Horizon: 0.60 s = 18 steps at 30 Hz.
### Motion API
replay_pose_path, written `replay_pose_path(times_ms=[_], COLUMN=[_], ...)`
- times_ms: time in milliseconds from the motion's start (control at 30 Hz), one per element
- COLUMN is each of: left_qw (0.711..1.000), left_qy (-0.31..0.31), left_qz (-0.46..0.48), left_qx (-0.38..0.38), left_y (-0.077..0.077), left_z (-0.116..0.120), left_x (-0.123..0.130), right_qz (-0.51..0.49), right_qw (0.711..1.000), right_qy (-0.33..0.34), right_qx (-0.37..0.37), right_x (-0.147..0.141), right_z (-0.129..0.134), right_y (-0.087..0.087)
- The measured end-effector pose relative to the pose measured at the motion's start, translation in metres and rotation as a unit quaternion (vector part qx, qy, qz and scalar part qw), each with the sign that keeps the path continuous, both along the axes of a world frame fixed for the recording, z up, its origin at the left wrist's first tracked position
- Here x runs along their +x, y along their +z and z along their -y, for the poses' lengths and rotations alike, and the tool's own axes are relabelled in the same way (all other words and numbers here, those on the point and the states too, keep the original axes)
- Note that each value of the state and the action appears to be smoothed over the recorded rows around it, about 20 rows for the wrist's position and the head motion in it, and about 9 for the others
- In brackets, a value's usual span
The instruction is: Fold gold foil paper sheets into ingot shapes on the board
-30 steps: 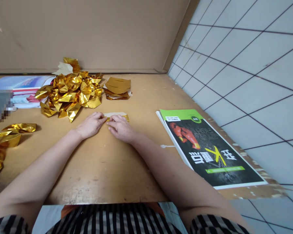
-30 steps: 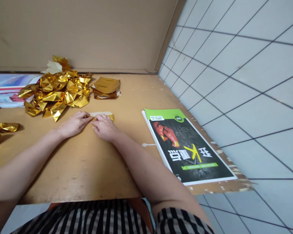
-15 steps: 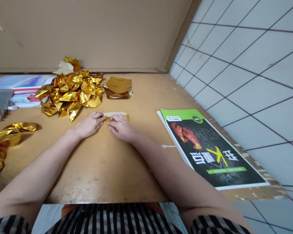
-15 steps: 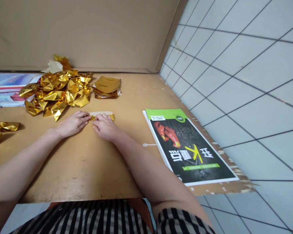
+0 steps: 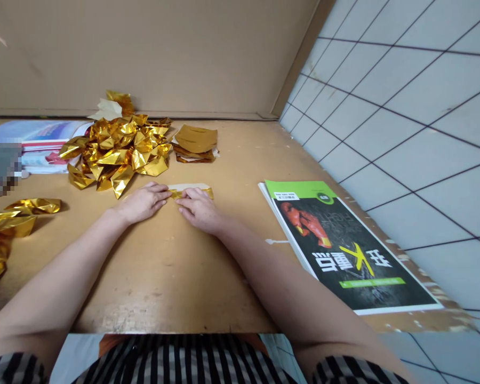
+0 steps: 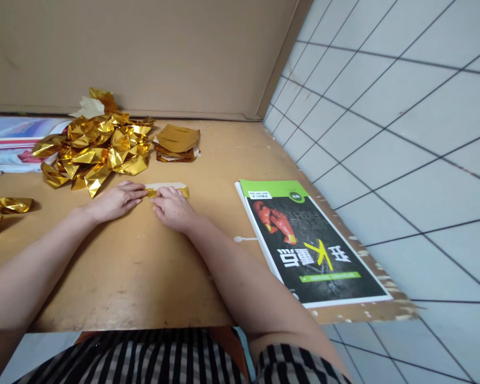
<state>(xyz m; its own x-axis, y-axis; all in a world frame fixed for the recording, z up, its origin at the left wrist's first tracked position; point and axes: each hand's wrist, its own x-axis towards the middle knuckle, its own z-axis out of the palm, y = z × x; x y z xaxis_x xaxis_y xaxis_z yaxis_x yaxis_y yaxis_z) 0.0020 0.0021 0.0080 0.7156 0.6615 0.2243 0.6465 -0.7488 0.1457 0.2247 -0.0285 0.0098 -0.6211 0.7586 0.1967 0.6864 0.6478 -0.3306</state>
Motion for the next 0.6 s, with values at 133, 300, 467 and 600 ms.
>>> replay_pose_path(times_ms=[133, 300, 467, 600], left_qw=[1.000, 1.000, 1.000, 1.000], left_qy=[0.013, 0.007, 0.011, 0.009], left_qz=[0.006, 0.005, 0.002, 0.008], left_qx=[0.005, 0.013, 0.016, 0.008], left_y=[-0.003, -0.005, -0.006, -0.005], left_z=[-0.003, -0.002, -0.003, -0.004], left_x=[-0.001, -0.001, -0.003, -0.005], right_qz=[0.028, 0.075, 0.080, 0.063], right_qw=[1.000, 0.997, 0.996, 0.998], right_qy=[-0.004, -0.022, -0.016, 0.013], right_qx=[0.004, 0.030, 0.040, 0.029], right_x=[-0.002, -0.011, -0.011, -0.002], right_z=[0.001, 0.001, 0.001, 0.003], right_y=[0.005, 0.006, 0.004, 0.005])
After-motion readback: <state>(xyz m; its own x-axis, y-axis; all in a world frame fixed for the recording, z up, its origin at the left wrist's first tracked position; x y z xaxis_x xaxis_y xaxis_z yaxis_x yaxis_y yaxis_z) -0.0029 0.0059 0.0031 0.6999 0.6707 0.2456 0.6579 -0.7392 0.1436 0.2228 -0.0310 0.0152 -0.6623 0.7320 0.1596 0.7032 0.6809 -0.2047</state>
